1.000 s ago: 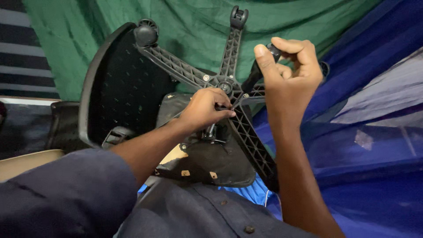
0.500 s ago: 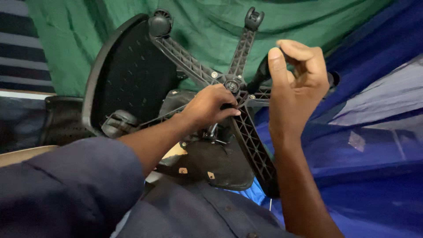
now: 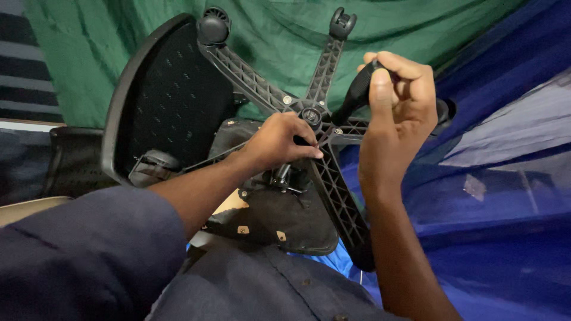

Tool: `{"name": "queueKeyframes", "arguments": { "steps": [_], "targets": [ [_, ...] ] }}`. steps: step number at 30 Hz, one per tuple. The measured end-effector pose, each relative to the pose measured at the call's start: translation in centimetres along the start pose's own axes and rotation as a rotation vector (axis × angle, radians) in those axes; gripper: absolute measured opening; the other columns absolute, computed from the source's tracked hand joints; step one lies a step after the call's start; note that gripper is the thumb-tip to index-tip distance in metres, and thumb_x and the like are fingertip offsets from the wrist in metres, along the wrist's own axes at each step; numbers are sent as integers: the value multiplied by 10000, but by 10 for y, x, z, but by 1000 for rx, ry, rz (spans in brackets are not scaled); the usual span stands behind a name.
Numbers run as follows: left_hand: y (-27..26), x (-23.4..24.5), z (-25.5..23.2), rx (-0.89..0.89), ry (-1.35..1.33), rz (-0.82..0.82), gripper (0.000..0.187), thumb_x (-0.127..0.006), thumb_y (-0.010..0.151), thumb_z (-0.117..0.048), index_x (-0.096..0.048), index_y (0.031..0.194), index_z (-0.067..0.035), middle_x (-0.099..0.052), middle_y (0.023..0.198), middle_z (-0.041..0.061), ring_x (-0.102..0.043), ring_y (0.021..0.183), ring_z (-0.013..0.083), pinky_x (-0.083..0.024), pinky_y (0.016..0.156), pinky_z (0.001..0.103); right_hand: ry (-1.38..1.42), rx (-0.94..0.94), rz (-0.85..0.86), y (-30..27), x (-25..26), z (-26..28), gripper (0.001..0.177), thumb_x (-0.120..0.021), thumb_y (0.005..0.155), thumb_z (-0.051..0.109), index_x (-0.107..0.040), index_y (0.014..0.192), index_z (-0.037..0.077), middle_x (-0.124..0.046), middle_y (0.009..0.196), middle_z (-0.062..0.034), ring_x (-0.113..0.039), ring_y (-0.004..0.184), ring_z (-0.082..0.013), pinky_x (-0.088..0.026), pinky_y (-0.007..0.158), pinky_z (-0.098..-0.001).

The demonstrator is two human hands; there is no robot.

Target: The person lies down with an office chair star base resting on their lap and uses a screwdriver to turn screws at the central hub of the base, steadying the base with the other hand while working on the fasteners.

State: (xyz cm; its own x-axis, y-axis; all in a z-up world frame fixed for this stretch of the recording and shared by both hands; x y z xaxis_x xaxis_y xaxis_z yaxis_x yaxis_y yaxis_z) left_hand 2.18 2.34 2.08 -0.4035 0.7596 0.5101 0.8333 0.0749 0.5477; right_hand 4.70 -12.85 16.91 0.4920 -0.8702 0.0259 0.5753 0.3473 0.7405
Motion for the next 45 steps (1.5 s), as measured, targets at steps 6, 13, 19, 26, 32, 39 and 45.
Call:
{"name": "queueKeyframes", "arguments": {
  "steps": [6,13,19,26,32,39,45],
  "targets": [
    [1,2,-5,-14,-9,-36,281,-893,721,-311,-794,850,-81,-782,892,51,-719,839,256,-543,804,365,-284,21,-85,9,10,-1,150,-748,1027,2,-645,1134,-22,-539,952,8,-455,830,-51,-407,753,-196],
    [6,2,-12,313,-35,24,301,-898,678,-304,-805,858,-82,-784,807,71,-761,722,199,-569,709,312,-39,-7,-70,15,17,-14,135,-630,1069,17,-617,1203,19,-681,1097,7,-621,970,-35,-507,859,-185],
    [9,7,-22,288,-107,8,251,-882,695,-255,-807,842,-67,-808,855,53,-769,726,177,-579,699,307,-170,-9,-74,16,19,-15,179,-748,1005,4,-628,1138,-10,-629,1087,-21,-594,937,-47,-496,786,-208],
    [7,4,-19,354,1,16,301,-880,697,-292,-825,929,-106,-771,902,89,-731,875,239,-557,806,353,-66,-66,-33,19,14,-5,155,-629,1016,20,-612,1171,25,-669,1098,-17,-608,972,-35,-509,851,-189],
    [9,-3,-14,150,34,1,252,-855,741,-301,-818,886,-98,-797,939,37,-720,896,242,-543,854,357,-138,-49,-41,18,20,-5,156,-677,977,-34,-611,1114,0,-644,1140,-26,-566,938,-29,-469,787,-188],
    [10,0,-22,212,-12,18,224,-863,713,-266,-822,860,-102,-790,849,55,-733,813,222,-553,775,342,-59,-12,24,25,30,-12,136,-660,1091,-80,-632,1211,-23,-668,1126,-68,-577,904,-59,-488,796,-183],
    [13,3,-28,342,-29,30,233,-882,690,-253,-829,865,-108,-787,805,66,-749,731,187,-563,729,322,17,-62,17,22,28,-11,137,-568,1038,-51,-606,1166,-18,-693,1157,-70,-659,1029,-89,-535,921,-185]
  ]
}}
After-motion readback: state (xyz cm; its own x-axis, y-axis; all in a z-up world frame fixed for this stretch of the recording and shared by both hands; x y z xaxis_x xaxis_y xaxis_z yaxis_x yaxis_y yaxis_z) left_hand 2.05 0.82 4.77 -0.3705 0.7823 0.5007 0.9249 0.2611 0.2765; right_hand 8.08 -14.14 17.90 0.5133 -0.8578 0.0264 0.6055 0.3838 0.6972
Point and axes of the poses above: each hand's wrist, its own y-axis towards the middle knuckle, its own x-axis out of the back of the hand, z = x × y, the point moved 4 cm from there along y, towards the middle knuckle
